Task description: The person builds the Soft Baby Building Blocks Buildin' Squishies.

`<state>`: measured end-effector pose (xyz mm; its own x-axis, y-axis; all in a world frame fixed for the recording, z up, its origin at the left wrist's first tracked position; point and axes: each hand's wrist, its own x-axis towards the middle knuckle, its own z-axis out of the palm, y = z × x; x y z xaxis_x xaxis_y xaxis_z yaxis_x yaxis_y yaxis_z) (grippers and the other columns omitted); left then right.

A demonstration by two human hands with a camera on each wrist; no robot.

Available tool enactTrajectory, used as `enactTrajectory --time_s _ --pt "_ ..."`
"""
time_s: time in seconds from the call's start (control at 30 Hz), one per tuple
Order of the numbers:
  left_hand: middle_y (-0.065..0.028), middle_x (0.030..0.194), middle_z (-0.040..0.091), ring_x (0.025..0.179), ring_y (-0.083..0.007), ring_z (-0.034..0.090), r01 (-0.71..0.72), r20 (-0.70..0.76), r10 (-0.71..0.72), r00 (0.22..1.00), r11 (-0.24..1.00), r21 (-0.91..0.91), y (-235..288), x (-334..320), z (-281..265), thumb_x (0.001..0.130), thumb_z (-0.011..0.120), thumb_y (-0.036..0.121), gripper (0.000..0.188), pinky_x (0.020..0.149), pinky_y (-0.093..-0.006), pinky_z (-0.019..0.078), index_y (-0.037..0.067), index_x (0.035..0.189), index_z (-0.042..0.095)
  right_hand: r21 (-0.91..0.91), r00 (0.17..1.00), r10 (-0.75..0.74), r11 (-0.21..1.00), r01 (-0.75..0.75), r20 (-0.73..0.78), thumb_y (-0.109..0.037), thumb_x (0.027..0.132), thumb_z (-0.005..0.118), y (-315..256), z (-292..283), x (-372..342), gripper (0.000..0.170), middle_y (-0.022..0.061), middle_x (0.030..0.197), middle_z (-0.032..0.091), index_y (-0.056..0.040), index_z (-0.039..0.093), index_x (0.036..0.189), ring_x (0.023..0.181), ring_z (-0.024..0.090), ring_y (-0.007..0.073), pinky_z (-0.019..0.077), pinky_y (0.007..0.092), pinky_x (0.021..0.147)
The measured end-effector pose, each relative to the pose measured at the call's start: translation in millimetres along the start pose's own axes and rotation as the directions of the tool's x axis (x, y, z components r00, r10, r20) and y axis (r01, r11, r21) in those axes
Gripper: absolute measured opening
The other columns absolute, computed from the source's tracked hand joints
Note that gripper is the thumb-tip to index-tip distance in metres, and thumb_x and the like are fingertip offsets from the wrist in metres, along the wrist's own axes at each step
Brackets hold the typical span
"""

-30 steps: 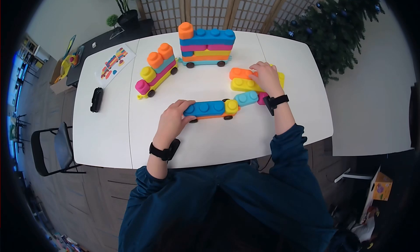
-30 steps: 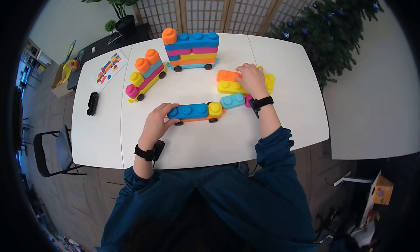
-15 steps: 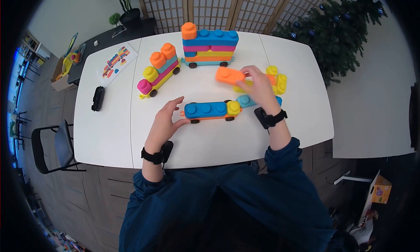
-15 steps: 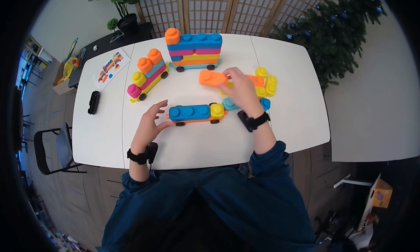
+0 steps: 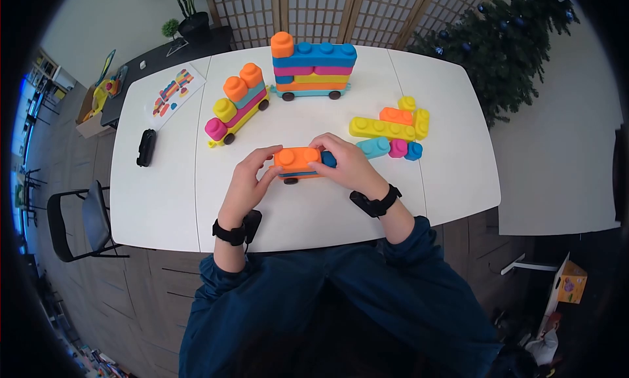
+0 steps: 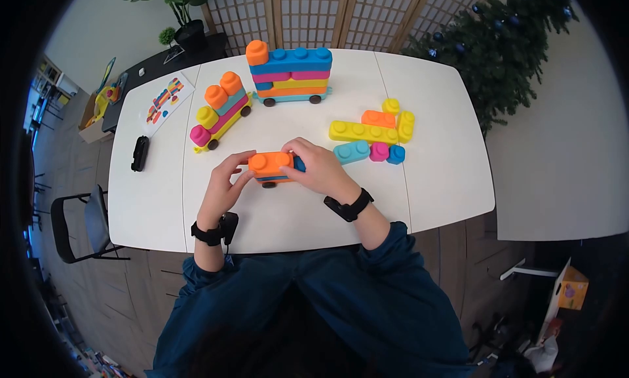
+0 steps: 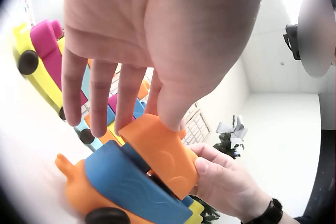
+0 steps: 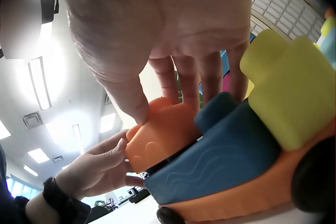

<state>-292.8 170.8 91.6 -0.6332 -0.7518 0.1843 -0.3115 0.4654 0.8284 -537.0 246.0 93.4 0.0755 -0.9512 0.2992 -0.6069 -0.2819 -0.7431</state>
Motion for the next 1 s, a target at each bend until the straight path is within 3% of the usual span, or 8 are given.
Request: enactTrajectory --time_s 0.37,0.57,0.7,0.77,0.83,0.87,0.93,1.0 --pt "-0.0132 0.116 0.072 0.100 -0.0268 0.070 0.022 -0.005 -0.022 1.000 1.000 -0.009 -5.2 1.4 2.5 0.093 0.073 0.021 0.038 0.083 -0.0357 0.0547 0.006 0.128 0.065 -0.088 0.993 -0.105 0.991 0.100 -0.055 -0.020 0.085 0.077 5.1 6.9 -1.6 0.028 0.0088 0.100 0.067 -0.0074 0.063 0.106 0.087 0.068 0.0315 0.0547 0.0387 0.073" --pt "-0.0154 0.119 0.069 0.107 -0.0347 0.067 -0.078 0.002 0.078 0.997 0.992 0.102 8.0 6.7 0.8 0.091 0.075 0.019 0.040 0.092 -0.0384 0.0538 0.004 0.126 0.064 -0.153 0.986 -0.166 0.975 0.161 -0.020 -0.018 0.085 0.079 1.4 -16.1 -1.5 0.037 0.0130 0.112 0.068 -0.0042 0.063 0.116 0.103 0.066 0.0331 0.0532 0.0378 0.088" --pt "-0.0167 0.119 0.068 0.108 -0.0373 0.065 -0.153 -0.021 0.157 0.987 0.979 0.137 10.2 10.0 5.8 0.088 0.077 0.019 0.042 0.094 -0.0400 0.0530 0.003 0.125 0.064 -0.348 0.979 -0.083 0.937 0.013 -0.189 -0.024 0.086 0.077 30.2 -66.1 2.7 0.033 0.0102 0.113 0.069 -0.0060 0.067 0.111 0.103 0.065 0.0340 0.0512 0.0405 0.090" --pt "-0.0168 0.118 0.069 0.107 -0.0371 0.065 -0.178 -0.015 0.183 0.983 0.972 0.156 9.1 10.5 6.5 0.087 0.077 0.020 0.043 0.093 -0.0402 0.0533 0.004 0.125 0.064 -0.427 0.954 0.132 0.872 -0.240 -0.267 -0.026 0.086 0.077 51.5 -95.7 3.2 0.031 0.0091 0.112 0.069 -0.0068 0.069 0.108 0.104 0.065 0.0326 0.0490 0.0431 0.094" --pt "-0.0167 0.118 0.069 0.107 -0.0355 0.066 -0.078 0.030 0.075 0.997 0.984 0.159 9.8 10.1 6.5 0.086 0.079 0.016 0.045 0.095 -0.0390 0.0525 0.003 0.126 0.064 -0.609 0.905 0.246 0.675 -0.416 -0.346 -0.028 0.086 0.076 78.1 -118.2 -0.1 0.029 0.0084 0.117 0.067 -0.0086 0.071 0.107 0.113 0.062 0.0294 0.0434 0.0495 0.104" --pt "-0.0167 0.118 0.069 0.107 -0.0355 0.066 -0.080 0.029 0.076 0.997 0.984 0.159 9.9 10.1 6.6 0.086 0.079 0.016 0.045 0.095 -0.0390 0.0525 0.003 0.126 0.064 -0.609 0.905 0.245 0.675 -0.416 -0.347 -0.028 0.086 0.076 90.8 -125.7 -3.0 0.029 0.0084 0.117 0.067 -0.0086 0.071 0.107 0.113 0.062 0.0294 0.0434 0.0495 0.104" --pt "-0.0163 0.116 0.070 0.104 -0.0345 0.067 -0.060 0.020 0.058 0.998 0.987 0.150 8.9 9.5 6.7 0.086 0.079 0.016 0.044 0.092 -0.0384 0.0533 0.003 0.126 0.065 -0.713 0.827 0.380 0.430 -0.554 -0.414 -0.029 0.087 0.075 113.0 -135.7 -8.6 0.028 0.0076 0.124 0.064 -0.0097 0.072 0.107 0.122 0.056 0.0272 0.0356 0.0568 0.111" --pt "-0.0156 0.116 0.070 0.103 -0.0333 0.067 -0.059 0.016 0.057 0.998 0.987 0.152 6.3 9.5 6.8 0.086 0.079 0.016 0.045 0.090 -0.0380 0.0535 0.004 0.126 0.065 -0.711 0.808 0.443 0.413 -0.569 -0.389 -0.028 0.088 0.075 125.7 -143.3 -10.6 0.027 0.0074 0.126 0.063 -0.0097 0.072 0.107 0.125 0.054 0.0275 0.0342 0.0588 0.112"
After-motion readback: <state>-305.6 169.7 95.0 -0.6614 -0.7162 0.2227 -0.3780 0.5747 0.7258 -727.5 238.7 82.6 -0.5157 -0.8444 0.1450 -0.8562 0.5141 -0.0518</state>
